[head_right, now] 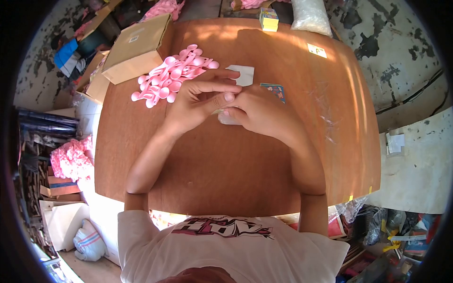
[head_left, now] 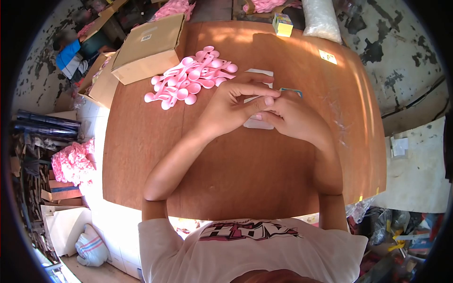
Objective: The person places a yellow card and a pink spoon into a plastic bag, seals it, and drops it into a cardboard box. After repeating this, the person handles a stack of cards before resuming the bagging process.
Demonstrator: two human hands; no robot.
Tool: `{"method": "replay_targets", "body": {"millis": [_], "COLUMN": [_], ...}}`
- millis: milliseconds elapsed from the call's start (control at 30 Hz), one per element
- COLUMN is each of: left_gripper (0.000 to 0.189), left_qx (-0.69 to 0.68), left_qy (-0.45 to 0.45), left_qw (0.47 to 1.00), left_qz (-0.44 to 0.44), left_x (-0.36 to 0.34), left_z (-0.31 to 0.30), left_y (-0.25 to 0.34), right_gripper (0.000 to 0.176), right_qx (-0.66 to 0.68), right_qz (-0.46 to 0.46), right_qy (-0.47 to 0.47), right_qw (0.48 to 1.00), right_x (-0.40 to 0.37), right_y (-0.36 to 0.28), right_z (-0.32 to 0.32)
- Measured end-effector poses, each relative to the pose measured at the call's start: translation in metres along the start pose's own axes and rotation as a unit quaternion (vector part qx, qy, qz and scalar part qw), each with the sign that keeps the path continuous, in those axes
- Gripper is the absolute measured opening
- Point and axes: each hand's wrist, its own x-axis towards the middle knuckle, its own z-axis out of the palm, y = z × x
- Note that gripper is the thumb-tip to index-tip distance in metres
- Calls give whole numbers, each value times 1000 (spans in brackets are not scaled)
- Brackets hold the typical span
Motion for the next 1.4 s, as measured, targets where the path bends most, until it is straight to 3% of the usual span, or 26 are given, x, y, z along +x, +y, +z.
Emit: {"method": "replay_targets", "body": {"millis": [67,133,167,200,267,300,333,400,467,500,567,600,667,767,967,1133,1200,1300,1333,1367,1400], "left_gripper": [26,34,41,41,39,34,23,24,25,27,27,26,26,25,26,28,23,23,23,27,31], "left_qx": [28,132,207,207,262,335,269,214,217,220,232,243,229,227,280,288,208,232,233,257,282], "left_qy": [-8,-30,-85,-79,-40,1,87,161,176,183,196,207,210,201,170,150,165,154,153,132,111], "left_qw": [999,990,975,975,964,937,959,960,958,956,952,947,950,952,944,945,961,959,959,954,947], "left_qz": [26,-43,-3,-3,-27,-100,-15,-80,-67,-58,-36,-14,-21,-40,-37,-46,-77,-45,-43,-74,-105], "left_x": [1,0,1,3,5,6,6,5,2,0,-3,-3,-6,-8,-7,-8,-7,-5,-5,-4,-4], "left_z": [-2,-11,-22,-33,-51,-57,-68,-82,-101,-108,-114,-117,-114,-112,-116,-109,-103,-104,-104,-103,-103], "left_y": [10,21,20,19,20,38,30,50,56,58,57,57,66,71,67,68,74,59,60,61,61], "right_gripper": [23,20,16,13,11,11,11,10,10,10,11,11,17,11,14,16,19,13,13,13,13], "right_qx": [43,86,173,259,283,331,372,385,190,190,-83,-85,-238,-306,-296,-354,-350,-295,-210,-124,-123], "right_qz": [4,5,44,82,48,23,-2,2,-17,-19,13,9,136,130,127,50,42,61,38,14,13], "right_qy": [40,76,105,131,178,312,438,420,292,291,210,211,126,94,-16,82,127,148,198,246,248], "right_qw": [998,993,978,954,941,890,818,822,937,937,974,974,953,938,946,930,927,942,957,961,961], "right_x": [2,4,4,5,12,19,25,35,54,64,87,99,117,128,137,121,116,103,97,90,81], "right_y": [0,-5,-9,-13,-23,-31,-36,-32,-11,-2,19,33,56,73,78,60,55,44,43,42,36], "right_z": [-2,-6,-7,-7,-1,5,10,20,42,53,72,80,95,101,94,98,93,76,68,57,43]}}
